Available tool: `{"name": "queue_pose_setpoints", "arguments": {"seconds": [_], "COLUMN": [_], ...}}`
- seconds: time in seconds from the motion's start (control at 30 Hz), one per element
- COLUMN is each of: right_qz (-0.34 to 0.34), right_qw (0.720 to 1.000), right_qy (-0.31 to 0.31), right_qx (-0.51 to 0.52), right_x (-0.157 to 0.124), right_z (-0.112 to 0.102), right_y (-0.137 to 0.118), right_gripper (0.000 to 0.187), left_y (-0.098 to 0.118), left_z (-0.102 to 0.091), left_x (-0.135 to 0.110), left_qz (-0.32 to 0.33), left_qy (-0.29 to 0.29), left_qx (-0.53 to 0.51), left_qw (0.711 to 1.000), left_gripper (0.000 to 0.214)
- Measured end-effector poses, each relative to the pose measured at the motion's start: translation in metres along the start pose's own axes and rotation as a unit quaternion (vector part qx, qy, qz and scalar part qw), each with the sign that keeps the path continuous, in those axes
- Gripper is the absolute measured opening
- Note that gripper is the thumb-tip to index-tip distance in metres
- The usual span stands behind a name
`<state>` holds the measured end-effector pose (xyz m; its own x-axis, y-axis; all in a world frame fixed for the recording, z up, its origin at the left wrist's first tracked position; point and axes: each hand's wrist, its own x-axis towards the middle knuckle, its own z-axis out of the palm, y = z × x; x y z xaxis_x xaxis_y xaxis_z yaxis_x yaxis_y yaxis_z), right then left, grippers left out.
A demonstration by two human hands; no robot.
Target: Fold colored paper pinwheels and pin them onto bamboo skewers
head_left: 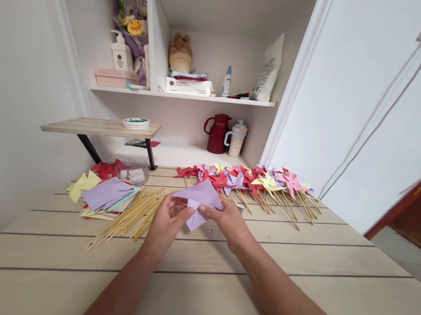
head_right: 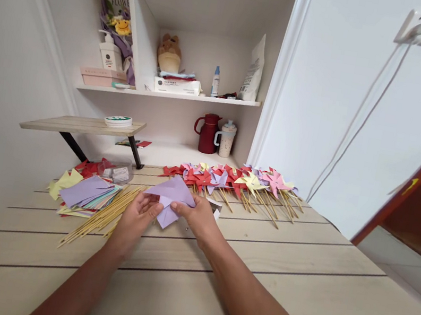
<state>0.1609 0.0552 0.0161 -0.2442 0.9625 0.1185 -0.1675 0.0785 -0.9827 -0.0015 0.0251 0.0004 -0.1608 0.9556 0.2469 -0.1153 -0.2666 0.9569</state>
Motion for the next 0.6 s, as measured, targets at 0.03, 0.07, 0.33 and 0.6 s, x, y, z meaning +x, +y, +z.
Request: {"name": "queue_pose_setpoints", "arguments": {"seconds": [0.03,0.07,0.33,0.6], "right_qz": [-0.001,-0.001,0.003,-0.002], "right_qw": [1.000,1.000,1.000,0.999], "right_qy": [0.002,0.002,-0.023,-0.035], "right_qx": [-0.006,-0.011,-0.021,-0.004], "right_x": [0.0002,0.0002,-0.0019,-0.0024], "right_z": [-0.0002,-0.0004,0.0004,0.0017], "right_y": [0.0000,-0.0001,0.0011,-0.0011], "right_gripper": [0.037,0.036,0.033,0.034], "left_y": [0.0006,0.0010,0.0027,0.0039], "left_z": [0.0003,0.0004,-0.0001,-0.0006], "left_x": [-0.0006,-0.0011,-0.0028,-0.0040], "left_qz": [-0.012,-0.025,-0.058,-0.055], "left_qy": [-0.007,-0.008,0.044,0.048], "left_qx": [-0.001,0.001,0.014,0.014], "left_qw": [1.000,1.000,0.997,0.997], "left_gripper": [0.048,0.041,0.026,0.030]}}
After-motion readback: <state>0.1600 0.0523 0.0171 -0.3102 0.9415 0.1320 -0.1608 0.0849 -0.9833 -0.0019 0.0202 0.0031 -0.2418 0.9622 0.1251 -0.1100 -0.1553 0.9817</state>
